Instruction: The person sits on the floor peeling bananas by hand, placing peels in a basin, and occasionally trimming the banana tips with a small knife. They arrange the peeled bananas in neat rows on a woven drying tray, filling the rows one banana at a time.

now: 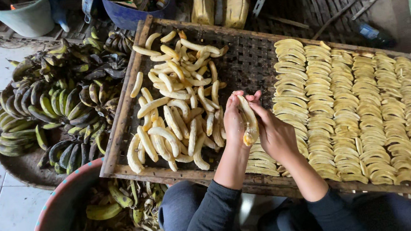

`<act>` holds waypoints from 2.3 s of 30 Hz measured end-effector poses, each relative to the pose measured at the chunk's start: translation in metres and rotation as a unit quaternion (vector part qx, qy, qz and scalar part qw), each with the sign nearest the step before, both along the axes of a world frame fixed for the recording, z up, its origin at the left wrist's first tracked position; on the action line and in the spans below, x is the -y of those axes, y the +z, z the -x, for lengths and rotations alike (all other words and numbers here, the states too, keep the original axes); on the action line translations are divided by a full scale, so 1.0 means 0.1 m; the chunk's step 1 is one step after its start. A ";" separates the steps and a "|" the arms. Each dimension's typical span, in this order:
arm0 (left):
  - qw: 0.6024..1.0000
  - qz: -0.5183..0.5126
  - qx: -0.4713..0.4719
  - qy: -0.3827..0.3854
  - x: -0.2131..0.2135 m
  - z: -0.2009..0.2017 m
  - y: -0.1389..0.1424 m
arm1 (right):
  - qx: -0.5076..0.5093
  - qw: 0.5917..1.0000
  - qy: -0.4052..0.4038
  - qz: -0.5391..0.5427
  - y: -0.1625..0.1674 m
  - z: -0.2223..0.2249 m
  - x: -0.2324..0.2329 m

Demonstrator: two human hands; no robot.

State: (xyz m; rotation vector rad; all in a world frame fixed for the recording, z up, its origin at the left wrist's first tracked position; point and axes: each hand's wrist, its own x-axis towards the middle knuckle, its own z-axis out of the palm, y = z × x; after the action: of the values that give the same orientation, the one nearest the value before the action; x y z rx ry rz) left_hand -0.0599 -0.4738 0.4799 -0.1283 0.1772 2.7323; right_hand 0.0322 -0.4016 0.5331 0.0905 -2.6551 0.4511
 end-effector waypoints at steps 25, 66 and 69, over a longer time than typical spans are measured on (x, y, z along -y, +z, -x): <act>0.979 -0.071 0.095 -0.164 0.13 0.23 -0.52 | 0.140 0.930 0.335 0.061 0.63 0.62 -0.29; 0.965 0.089 0.222 0.104 -0.35 0.86 -1.20 | 0.440 0.890 0.068 0.098 -0.96 1.64 -1.88; 0.968 0.080 0.216 0.103 -0.35 0.84 -1.19 | 0.436 0.887 0.078 0.128 -0.99 1.57 -1.84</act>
State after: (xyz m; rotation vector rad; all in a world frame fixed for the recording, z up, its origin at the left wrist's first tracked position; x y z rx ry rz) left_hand -0.1443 -0.4386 0.3610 -0.8215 0.2709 2.8072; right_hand -0.1248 -0.2175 0.4337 0.0164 -3.4332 1.1090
